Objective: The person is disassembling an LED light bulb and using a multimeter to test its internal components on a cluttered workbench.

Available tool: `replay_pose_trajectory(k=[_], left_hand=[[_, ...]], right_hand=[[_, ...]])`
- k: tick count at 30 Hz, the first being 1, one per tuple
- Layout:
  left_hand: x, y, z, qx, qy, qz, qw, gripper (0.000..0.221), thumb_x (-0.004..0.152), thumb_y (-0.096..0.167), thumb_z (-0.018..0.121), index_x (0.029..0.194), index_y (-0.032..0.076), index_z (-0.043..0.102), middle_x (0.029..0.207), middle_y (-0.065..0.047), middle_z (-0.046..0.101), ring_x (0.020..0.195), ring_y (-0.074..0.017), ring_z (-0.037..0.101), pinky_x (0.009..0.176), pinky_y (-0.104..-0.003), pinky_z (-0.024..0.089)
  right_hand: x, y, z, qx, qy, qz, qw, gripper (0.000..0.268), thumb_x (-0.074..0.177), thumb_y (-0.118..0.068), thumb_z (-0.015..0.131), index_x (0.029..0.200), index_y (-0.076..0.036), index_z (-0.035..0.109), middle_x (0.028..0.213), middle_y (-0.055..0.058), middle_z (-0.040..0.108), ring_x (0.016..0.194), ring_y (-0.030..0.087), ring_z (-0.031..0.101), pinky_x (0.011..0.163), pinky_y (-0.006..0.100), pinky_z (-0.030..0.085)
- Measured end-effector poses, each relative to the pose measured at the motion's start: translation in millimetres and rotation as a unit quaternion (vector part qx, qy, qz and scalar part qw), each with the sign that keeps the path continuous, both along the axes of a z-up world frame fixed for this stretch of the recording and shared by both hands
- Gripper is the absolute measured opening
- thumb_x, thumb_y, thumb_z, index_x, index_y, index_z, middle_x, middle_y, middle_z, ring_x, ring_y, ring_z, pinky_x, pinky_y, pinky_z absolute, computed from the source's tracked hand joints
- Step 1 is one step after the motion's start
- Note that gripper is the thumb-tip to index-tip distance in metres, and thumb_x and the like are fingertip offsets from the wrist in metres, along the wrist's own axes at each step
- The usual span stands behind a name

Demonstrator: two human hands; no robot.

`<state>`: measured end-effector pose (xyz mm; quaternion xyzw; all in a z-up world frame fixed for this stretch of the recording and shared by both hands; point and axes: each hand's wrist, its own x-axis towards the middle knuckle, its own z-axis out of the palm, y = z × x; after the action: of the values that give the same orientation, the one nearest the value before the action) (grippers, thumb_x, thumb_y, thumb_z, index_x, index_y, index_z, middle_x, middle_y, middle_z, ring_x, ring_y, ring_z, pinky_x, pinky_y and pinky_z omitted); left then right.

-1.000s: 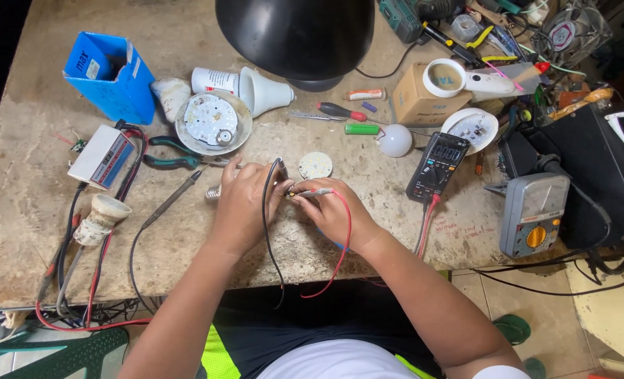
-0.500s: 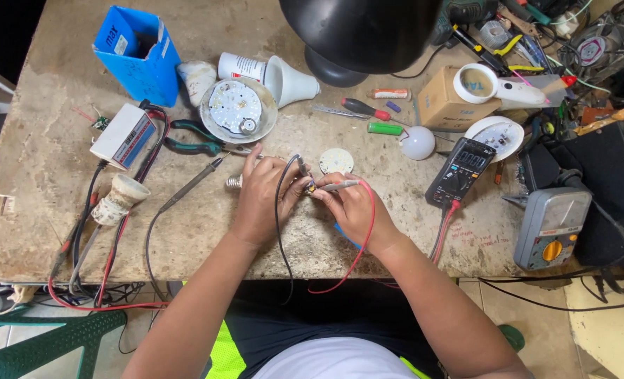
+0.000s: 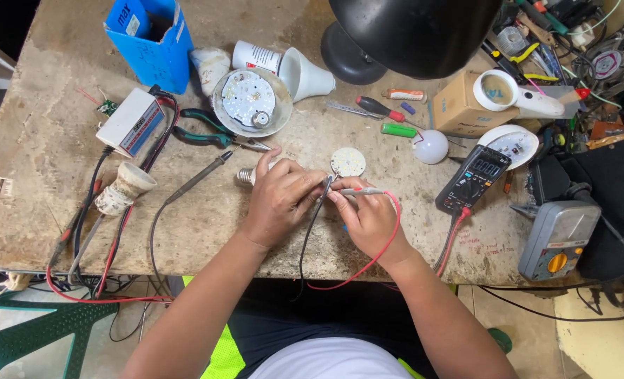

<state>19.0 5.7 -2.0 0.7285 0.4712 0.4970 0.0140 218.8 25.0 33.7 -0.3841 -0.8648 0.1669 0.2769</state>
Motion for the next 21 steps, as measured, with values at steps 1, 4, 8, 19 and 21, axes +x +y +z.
replay_pose_trajectory(k=[1, 4, 8, 19, 21], left_hand=[[0, 0, 1, -0.002, -0.006, 0.0, 1.0, 0.022, 0.103, 0.038, 0.06, 0.114, 0.023, 0.071, 0.081, 0.003, 0.072, 0.086, -0.0175, 0.065, 0.112, -0.057, 0.035], [-2, -2, 1, -0.008, -0.01, 0.001, 1.0, 0.021, 0.102, 0.036, 0.062, 0.116, 0.023, 0.07, 0.082, 0.004, 0.072, 0.087, -0.0172, 0.065, 0.113, -0.055, 0.035], [-4, -3, 0, -0.018, -0.006, -0.012, 1.0, 0.019, 0.102, 0.029, 0.063, 0.119, 0.024, 0.069, 0.091, 0.004, 0.074, 0.091, -0.0174, 0.065, 0.113, -0.055, 0.035], [-3, -4, 5, -0.004, -0.012, -0.001, 1.0, 0.014, 0.1, 0.022, 0.066, 0.113, 0.02, 0.069, 0.096, 0.004, 0.075, 0.091, -0.0177, 0.066, 0.11, -0.053, 0.037], [-3, -4, 5, -0.003, -0.014, -0.003, 1.0, 0.014, 0.1, 0.021, 0.066, 0.113, 0.02, 0.069, 0.095, 0.004, 0.075, 0.09, -0.0181, 0.066, 0.11, -0.052, 0.037]], right_hand=[[-2, -2, 2, 0.006, 0.011, -0.003, 1.0, 0.012, 0.102, -0.021, 0.064, 0.111, -0.013, 0.066, 0.091, 0.008, 0.074, 0.089, 0.034, 0.074, 0.085, 0.048, 0.058], [-7, -11, 6, 0.014, 0.021, -0.007, 1.0, 0.012, 0.102, -0.019, 0.064, 0.11, -0.01, 0.066, 0.097, 0.009, 0.075, 0.094, 0.035, 0.074, 0.091, 0.049, 0.056], [-3, -14, -2, 0.005, 0.017, 0.0, 1.0, 0.013, 0.102, -0.018, 0.064, 0.111, -0.008, 0.067, 0.101, 0.009, 0.076, 0.099, 0.034, 0.074, 0.102, 0.051, 0.05], [-7, -32, 16, 0.007, 0.021, 0.01, 1.0, 0.007, 0.096, -0.011, 0.069, 0.103, -0.008, 0.069, 0.109, 0.014, 0.079, 0.103, 0.034, 0.075, 0.103, 0.059, 0.047], [-8, -32, 14, 0.003, 0.027, 0.0, 1.0, 0.007, 0.097, -0.011, 0.068, 0.103, -0.007, 0.069, 0.109, 0.016, 0.078, 0.102, 0.035, 0.075, 0.102, 0.06, 0.047]])
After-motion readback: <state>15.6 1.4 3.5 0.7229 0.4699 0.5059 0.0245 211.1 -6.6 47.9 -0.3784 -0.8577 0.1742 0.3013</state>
